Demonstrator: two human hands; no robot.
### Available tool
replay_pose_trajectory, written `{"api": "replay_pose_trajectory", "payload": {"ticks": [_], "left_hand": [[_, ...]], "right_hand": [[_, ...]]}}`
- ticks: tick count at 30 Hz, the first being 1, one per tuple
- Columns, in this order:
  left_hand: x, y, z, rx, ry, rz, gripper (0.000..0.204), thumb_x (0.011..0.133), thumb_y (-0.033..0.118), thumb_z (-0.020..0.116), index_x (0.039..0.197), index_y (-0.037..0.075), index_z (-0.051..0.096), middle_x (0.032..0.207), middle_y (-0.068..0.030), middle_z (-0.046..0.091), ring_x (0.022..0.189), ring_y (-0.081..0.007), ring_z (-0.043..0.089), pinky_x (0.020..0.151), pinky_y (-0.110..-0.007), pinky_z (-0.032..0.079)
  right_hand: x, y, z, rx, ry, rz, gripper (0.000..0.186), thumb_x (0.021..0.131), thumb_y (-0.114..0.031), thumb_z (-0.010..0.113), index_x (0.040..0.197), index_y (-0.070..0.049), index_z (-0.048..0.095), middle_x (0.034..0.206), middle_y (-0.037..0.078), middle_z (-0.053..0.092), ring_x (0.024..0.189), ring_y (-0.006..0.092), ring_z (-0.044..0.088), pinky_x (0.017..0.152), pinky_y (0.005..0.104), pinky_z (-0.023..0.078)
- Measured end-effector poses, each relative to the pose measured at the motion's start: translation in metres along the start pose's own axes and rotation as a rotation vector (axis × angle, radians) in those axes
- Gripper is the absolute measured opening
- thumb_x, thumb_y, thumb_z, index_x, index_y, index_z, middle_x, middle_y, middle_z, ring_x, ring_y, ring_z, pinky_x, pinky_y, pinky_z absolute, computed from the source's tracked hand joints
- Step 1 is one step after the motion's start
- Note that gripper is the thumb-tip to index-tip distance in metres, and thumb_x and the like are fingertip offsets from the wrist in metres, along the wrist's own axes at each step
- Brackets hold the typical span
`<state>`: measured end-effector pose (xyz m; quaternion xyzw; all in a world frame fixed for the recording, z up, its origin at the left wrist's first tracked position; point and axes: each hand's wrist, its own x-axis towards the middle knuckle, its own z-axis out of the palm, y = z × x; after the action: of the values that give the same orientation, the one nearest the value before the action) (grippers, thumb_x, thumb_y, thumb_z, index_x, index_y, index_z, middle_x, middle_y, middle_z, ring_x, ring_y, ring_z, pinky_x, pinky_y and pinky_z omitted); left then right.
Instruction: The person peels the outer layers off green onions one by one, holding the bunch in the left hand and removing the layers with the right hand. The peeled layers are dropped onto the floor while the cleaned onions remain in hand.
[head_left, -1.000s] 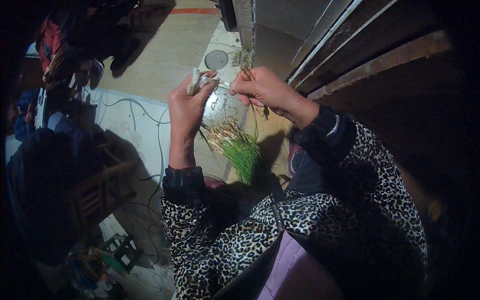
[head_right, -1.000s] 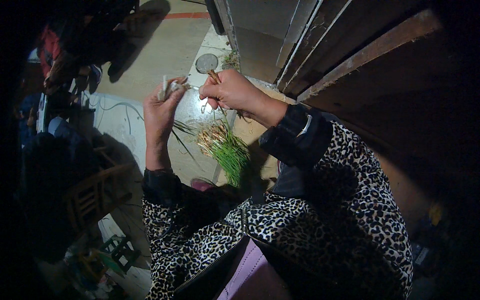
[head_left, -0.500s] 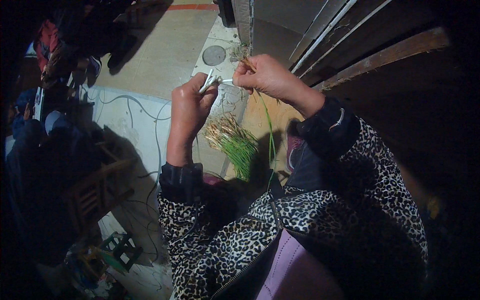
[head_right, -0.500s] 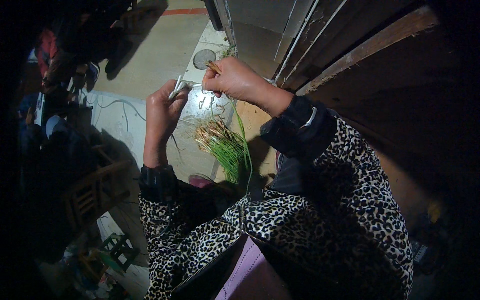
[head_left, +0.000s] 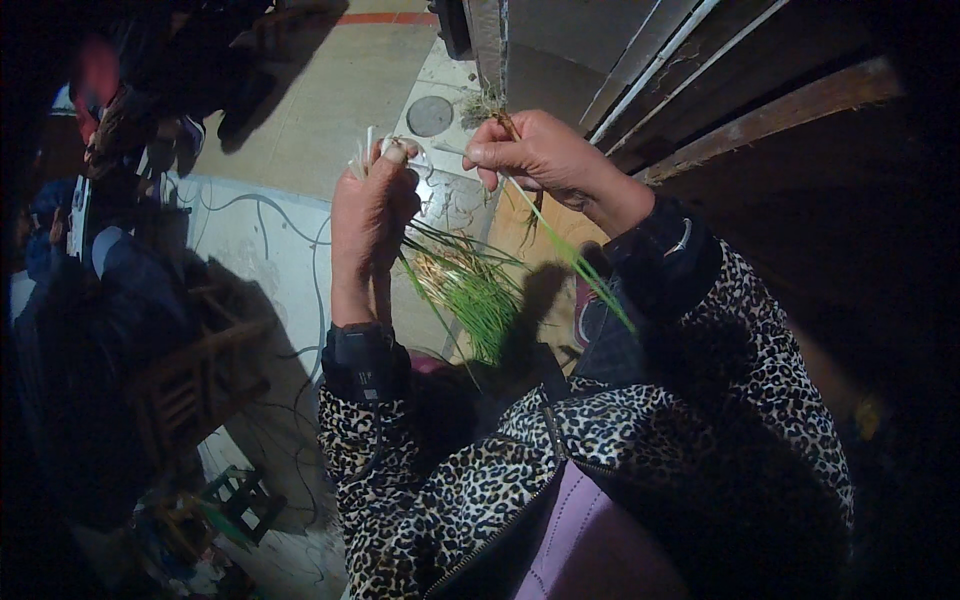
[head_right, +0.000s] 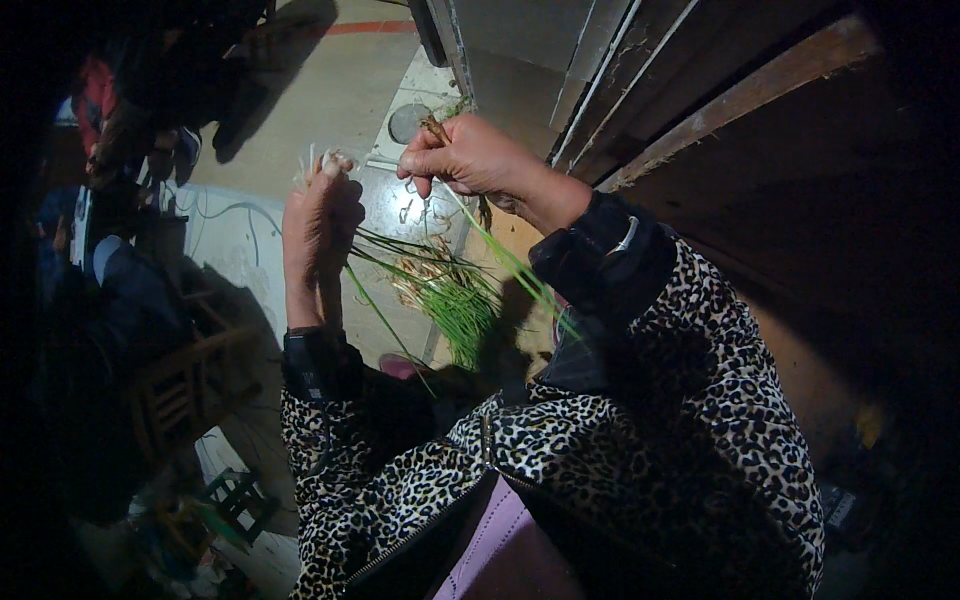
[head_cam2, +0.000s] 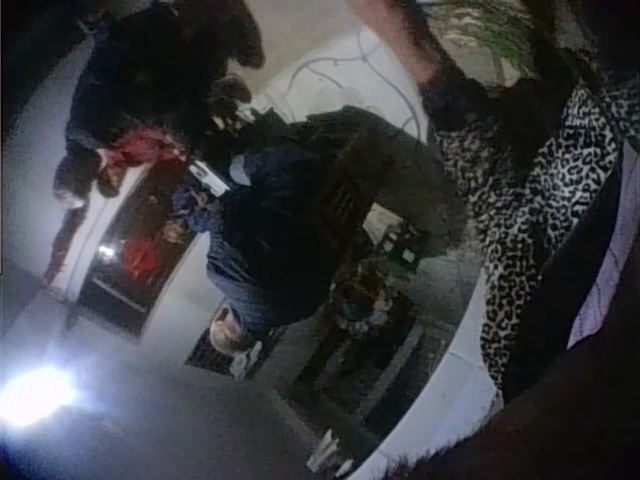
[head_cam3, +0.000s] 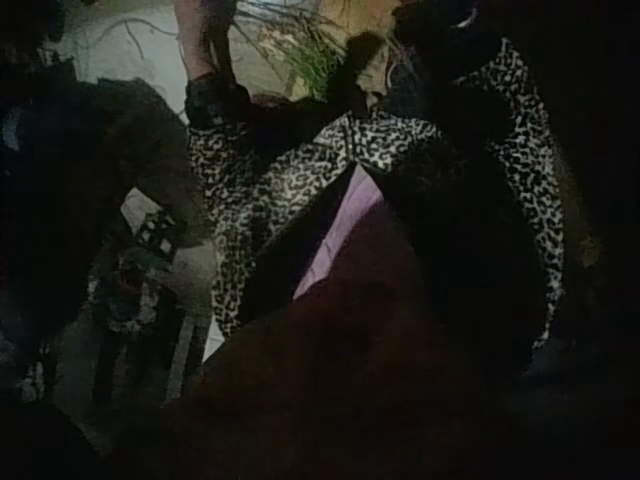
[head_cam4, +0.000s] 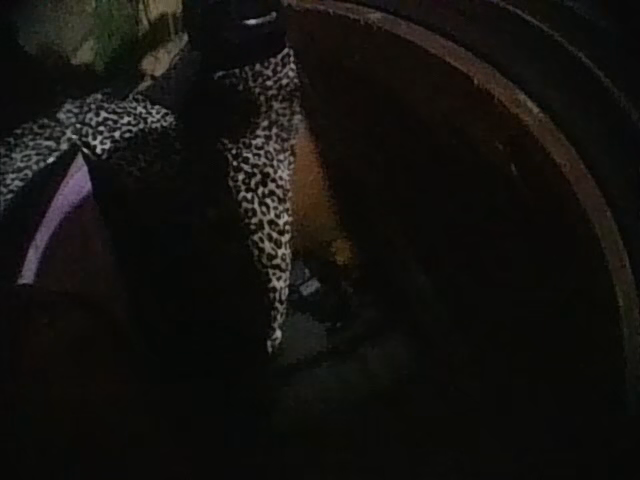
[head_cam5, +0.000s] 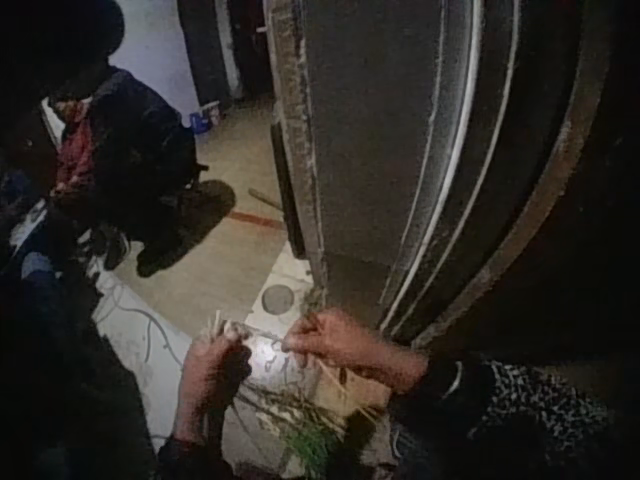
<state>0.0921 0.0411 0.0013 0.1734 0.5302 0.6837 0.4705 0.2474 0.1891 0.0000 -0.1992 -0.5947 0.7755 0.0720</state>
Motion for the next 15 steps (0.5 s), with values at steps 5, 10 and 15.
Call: {"api": "replay_pose_trajectory", "payload": {"ticks": [5,10,15], "left_hand": [[0.020,-0.023,-0.005,0.923,0.146,0.230,0.044,0.078,0.011,0.068,0.121,0.003,0.059,0.081,-0.0129,0.068,0.068,-0.0161,0.062,0.066,-0.030,0.049],[0.023,-0.026,-0.007,0.964,0.257,0.338,0.017,0.078,0.013,0.069,0.089,0.001,0.068,0.063,-0.0096,0.061,0.059,-0.0095,0.052,0.056,-0.030,0.045],[0.019,-0.017,0.001,0.814,0.319,0.330,0.023,0.079,0.017,0.071,0.071,-0.002,0.062,0.058,-0.0006,0.055,0.056,-0.0069,0.045,0.051,-0.027,0.039]], "right_hand": [[0.003,-0.002,0.004,0.117,-0.007,0.035,0.018,0.089,-0.019,0.062,0.091,-0.001,0.064,0.068,0.001,0.062,0.043,-0.0001,0.036,0.037,0.0153,0.024],[0.003,0.003,0.008,0.162,0.082,0.040,0.017,0.089,-0.019,0.063,0.090,-0.002,0.065,0.063,-0.004,0.055,0.044,-0.0001,0.033,0.040,0.0157,0.024],[0.000,0.008,0.016,0.126,0.127,-0.011,0.017,0.089,-0.020,0.064,0.089,-0.003,0.065,0.059,-0.007,0.044,0.045,0.0006,0.031,0.042,0.0177,0.021]]}}
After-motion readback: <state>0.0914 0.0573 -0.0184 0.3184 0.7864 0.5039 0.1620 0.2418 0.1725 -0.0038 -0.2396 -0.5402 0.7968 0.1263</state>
